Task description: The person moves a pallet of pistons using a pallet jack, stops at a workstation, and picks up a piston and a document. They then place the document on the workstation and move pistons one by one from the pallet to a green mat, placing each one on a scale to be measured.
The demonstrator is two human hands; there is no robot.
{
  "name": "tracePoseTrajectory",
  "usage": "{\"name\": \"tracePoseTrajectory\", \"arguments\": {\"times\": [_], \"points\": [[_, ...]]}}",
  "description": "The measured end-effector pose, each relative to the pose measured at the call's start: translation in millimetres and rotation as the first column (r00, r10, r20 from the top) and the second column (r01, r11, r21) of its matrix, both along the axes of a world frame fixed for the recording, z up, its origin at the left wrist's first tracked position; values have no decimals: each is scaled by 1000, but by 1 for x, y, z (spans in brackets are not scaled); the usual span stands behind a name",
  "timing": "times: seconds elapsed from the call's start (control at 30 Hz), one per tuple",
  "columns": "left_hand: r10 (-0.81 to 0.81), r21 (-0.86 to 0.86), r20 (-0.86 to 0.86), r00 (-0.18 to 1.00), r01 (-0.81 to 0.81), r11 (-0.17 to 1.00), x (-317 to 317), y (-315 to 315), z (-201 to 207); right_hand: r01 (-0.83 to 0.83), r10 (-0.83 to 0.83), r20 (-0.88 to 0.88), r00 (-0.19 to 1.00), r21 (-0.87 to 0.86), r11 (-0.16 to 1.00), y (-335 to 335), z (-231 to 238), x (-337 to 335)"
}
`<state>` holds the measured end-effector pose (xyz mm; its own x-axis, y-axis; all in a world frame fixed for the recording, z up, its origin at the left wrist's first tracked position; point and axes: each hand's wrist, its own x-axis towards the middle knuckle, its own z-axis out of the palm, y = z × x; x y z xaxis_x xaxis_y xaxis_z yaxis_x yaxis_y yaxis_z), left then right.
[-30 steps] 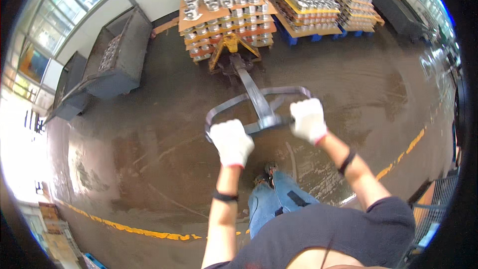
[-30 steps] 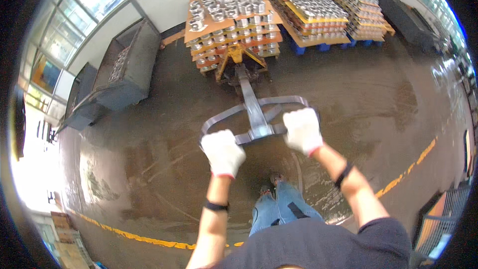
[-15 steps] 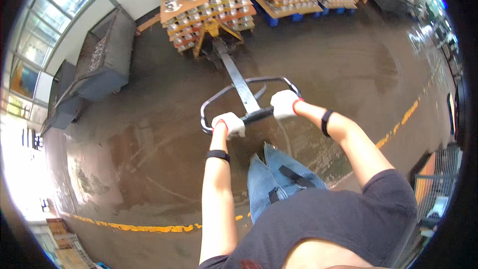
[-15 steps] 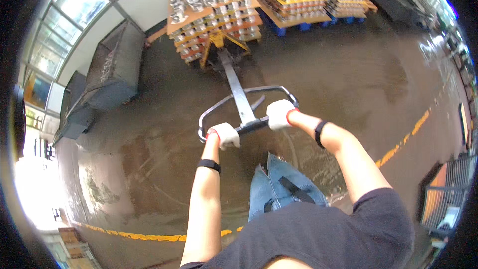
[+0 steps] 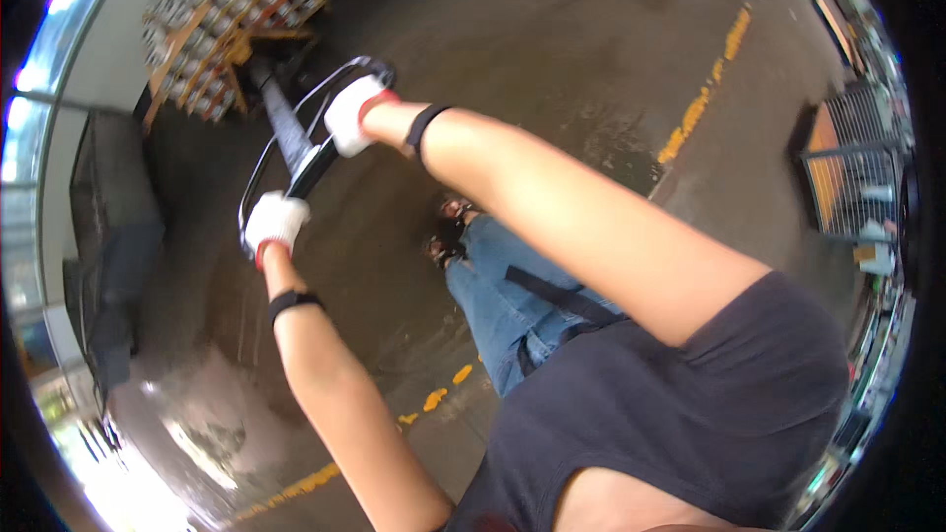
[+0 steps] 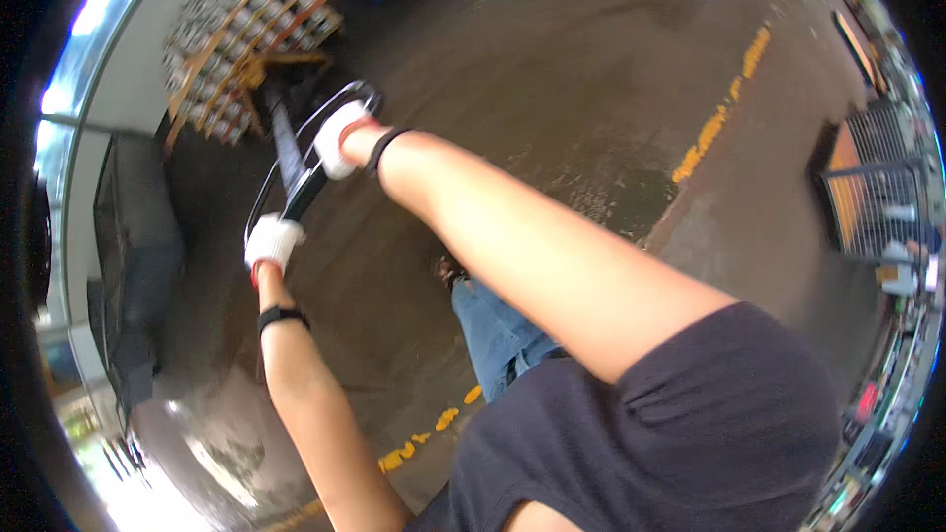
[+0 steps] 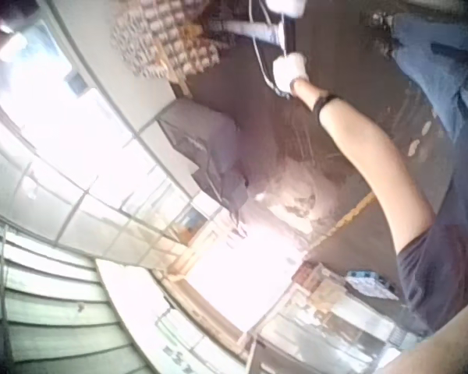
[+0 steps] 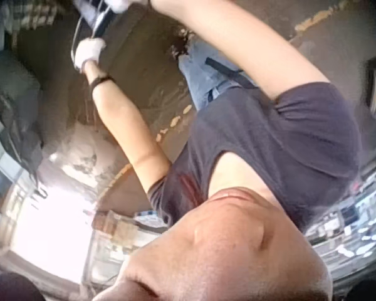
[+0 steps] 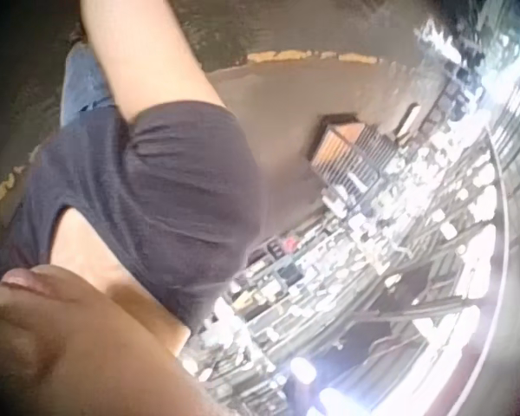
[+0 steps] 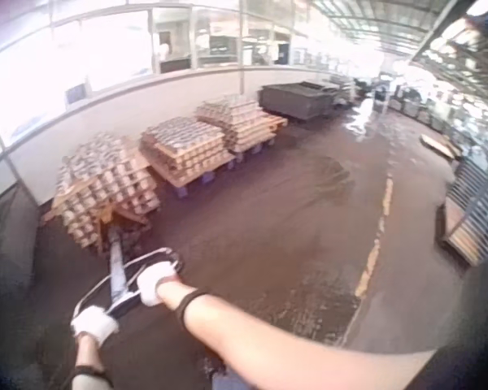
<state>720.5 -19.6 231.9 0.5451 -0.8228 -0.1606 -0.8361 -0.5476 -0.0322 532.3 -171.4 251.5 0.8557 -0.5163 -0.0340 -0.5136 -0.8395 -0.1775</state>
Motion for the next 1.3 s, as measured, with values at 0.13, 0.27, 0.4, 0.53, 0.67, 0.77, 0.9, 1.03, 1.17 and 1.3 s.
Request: {"name": "tracePoseTrajectory", "arguments": {"times": [0.13,0.27,0.4,0.53,0.67,0.77,0.9,1.03,1.17,1.3], "points": [[10,31,-61,998,-8,999,6,11,-29,65,-59,-89,994,72,995,12,-29,5],[45,20,-66,997,-44,999,25,16,-45,79,-75,-118,990,26,997,19,-42,22],[88,-4,-66,994,-89,996,31,26,-59,100,-100,-8,995,0,995,27,-73,41],[203,41,-58,978,-201,979,53,54,-77,56,-53,-80,995,36,998,47,-63,50],[185,35,-106,977,-183,983,39,53,-71,49,-41,-88,995,89,995,49,-56,39],[145,77,-98,985,-138,987,-6,40,-49,67,-55,-124,991,93,993,41,-59,12],[92,101,-6,996,-91,991,-14,41,-41,63,-59,-61,996,64,996,41,-58,5],[128,147,-44,991,-120,982,-25,41,-36,65,-62,-44,997,68,996,42,-59,-5],[132,172,-64,989,-119,978,-2,71,-50,18,-15,-46,999,72,997,64,-60,6],[174,208,-147,974,-142,968,-6,79,-22,15,-12,-34,999,103,995,70,-47,6]]}}
